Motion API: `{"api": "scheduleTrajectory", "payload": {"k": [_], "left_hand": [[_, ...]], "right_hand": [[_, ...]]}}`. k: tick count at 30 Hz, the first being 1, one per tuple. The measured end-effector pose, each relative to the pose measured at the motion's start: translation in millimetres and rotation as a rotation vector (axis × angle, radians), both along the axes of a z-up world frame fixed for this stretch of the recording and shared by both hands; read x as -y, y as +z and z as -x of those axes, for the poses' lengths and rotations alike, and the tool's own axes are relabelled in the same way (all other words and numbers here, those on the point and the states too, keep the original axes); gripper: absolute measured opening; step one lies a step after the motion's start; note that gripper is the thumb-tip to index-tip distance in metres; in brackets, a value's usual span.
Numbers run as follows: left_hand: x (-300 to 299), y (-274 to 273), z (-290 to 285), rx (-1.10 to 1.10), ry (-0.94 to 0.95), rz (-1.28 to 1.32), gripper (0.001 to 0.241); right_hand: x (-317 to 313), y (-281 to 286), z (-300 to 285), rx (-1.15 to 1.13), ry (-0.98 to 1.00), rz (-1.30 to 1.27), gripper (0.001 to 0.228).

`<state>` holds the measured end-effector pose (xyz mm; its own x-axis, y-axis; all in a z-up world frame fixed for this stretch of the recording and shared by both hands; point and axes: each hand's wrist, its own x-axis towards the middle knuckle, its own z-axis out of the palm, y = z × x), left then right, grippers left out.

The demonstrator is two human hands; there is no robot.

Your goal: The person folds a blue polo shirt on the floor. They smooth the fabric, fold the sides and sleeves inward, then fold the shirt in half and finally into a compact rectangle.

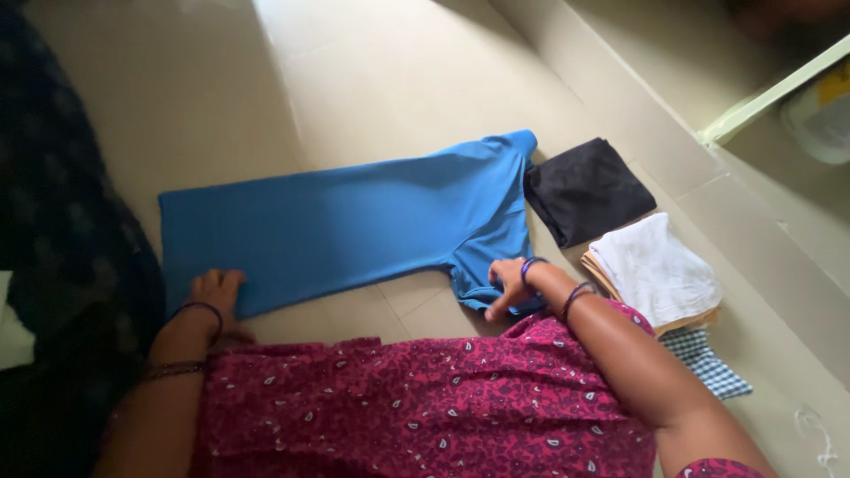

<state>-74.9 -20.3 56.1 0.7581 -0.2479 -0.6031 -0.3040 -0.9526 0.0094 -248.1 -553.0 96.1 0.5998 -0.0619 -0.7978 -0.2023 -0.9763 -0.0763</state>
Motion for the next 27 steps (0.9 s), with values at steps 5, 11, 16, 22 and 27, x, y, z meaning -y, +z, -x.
{"api": "scheduleTrajectory", "payload": {"k": [5,11,16,22,27], "left_hand": [[-15,-40,-9,0.008,-0.059,-0.108,0.093],[-14,-57,-20,0.019,-0.023,-0.165,0.042],[-6,-29,-17,-0.034,0.053,-0.228,0.049],[-5,-47,-27,-0.032,0.203,-0.219,0.042],[-22,-83,-44,-0.043,0.317,-0.258,0.050]], "right_hand": [[-40,33,25,-0.003,0.018,0.251,0.119],[-53,17,15,-0.043,0.170,0.434,0.087],[-35,-3,7,0.124,0.280,0.399,0.065],[-3,-29,-2,0.173,0.034,0.462,0.053],[39,-55,-11,0.349,-0.453,0.417,0.057]]}}
